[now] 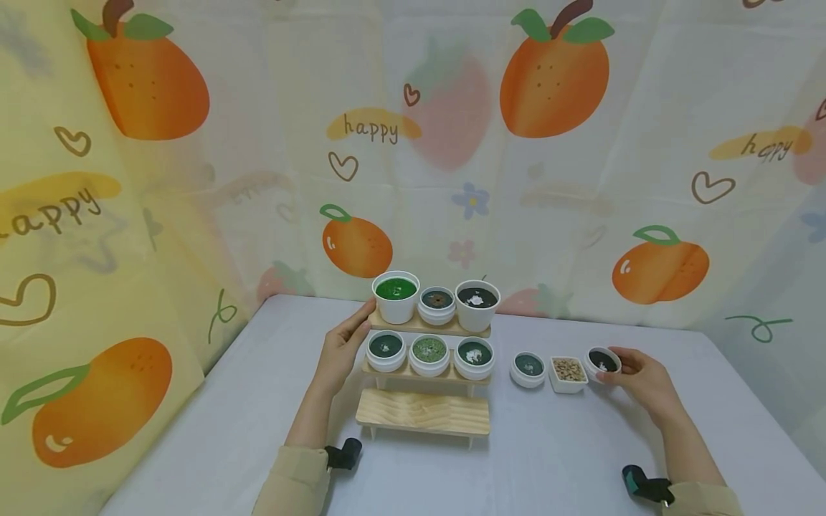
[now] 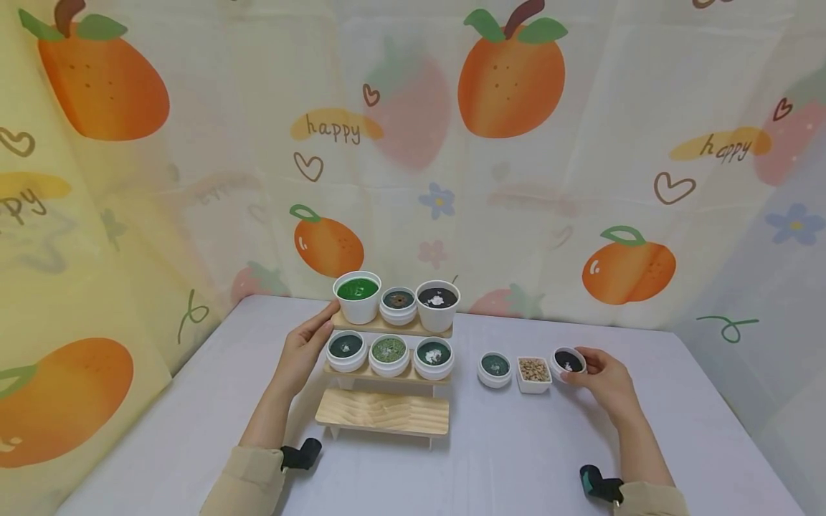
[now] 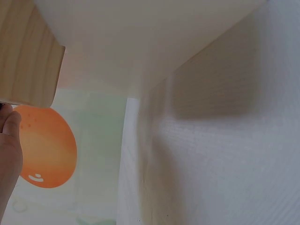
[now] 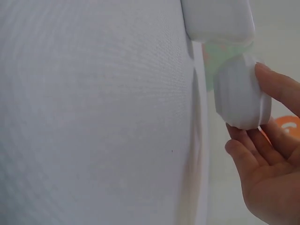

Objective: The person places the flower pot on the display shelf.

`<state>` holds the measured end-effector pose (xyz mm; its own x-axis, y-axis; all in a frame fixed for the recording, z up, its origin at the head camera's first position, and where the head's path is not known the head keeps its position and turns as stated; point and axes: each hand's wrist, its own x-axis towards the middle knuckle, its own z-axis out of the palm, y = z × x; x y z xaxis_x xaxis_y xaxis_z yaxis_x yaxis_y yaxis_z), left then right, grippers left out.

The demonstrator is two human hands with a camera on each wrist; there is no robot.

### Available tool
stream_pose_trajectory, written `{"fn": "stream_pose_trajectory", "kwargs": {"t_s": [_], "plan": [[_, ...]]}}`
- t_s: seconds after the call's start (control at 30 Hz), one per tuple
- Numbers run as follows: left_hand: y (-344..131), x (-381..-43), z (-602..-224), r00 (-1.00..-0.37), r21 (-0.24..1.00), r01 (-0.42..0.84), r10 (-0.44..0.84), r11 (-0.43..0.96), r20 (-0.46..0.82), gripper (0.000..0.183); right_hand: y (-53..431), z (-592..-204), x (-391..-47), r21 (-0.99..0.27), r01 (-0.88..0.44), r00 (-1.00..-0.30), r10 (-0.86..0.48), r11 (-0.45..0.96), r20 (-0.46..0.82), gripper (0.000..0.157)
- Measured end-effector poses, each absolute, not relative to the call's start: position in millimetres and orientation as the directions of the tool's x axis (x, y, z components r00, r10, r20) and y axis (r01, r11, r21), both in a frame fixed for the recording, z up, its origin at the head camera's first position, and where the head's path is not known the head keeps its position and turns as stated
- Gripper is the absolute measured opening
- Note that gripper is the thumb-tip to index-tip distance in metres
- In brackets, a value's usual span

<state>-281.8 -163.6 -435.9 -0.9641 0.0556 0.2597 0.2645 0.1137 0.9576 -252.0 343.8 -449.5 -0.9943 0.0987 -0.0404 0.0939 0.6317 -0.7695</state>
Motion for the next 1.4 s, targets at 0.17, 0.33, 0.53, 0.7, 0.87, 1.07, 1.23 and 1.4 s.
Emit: {"fn": "stream_pose_trajectory", "kwargs": {"t_s": [0.17,0.33,0.53,0.7,0.87,1.07,1.23,1.4], "plan": [[-163.6,-281.0,-435.4,-0.963,0.957,0.268,0.053,0.115,0.264,0.043,343.0,-447.5,-251.7,-0.785,0.075,-0.994,0.108,0.615,-0.010,0.079],[-163.6,-281.8,-436.1,-0.962,0.956,0.271,0.053,0.112,0.266,0.043,341.0,-443.7,-249.0,-0.791,0.056,-0.993,0.118,0.610,0.020,0.078],[-163.4,-282.3,-435.7,-0.963,0.955,0.270,0.052,0.119,0.265,0.043,336.6,-435.6,-246.0,-0.787,0.044,-0.990,0.130,0.615,0.046,0.076],[-163.7,-281.8,-435.5,-0.963,0.956,0.267,0.047,0.120,0.264,0.043,328.5,-424.5,-243.0,-0.790,0.033,-0.991,0.124,0.612,0.055,0.076],[-163.8,-281.3,-436.1,-0.964,0.956,0.266,0.050,0.121,0.262,0.043,317.0,-412.0,-238.5,-0.810,-0.015,-0.994,0.080,0.586,0.076,0.074],[-163.4,-282.0,-436.7,-0.963,0.955,0.269,0.048,0.121,0.265,0.043,298.9,-397.2,-233.6,-0.791,-0.057,-0.995,0.031,0.609,0.095,0.072],[-163.3,-282.4,-436.9,-0.964,0.956,0.265,0.043,0.122,0.262,0.043,284.0,-387.1,-228.2,-0.787,-0.119,-0.989,-0.006,0.605,0.145,0.068],[-162.8,-282.3,-436.7,-0.965,0.957,0.264,0.040,0.120,0.261,0.043,270.0,-379.6,-221.7,-0.804,-0.222,-0.972,-0.060,0.551,0.228,0.064]]}}
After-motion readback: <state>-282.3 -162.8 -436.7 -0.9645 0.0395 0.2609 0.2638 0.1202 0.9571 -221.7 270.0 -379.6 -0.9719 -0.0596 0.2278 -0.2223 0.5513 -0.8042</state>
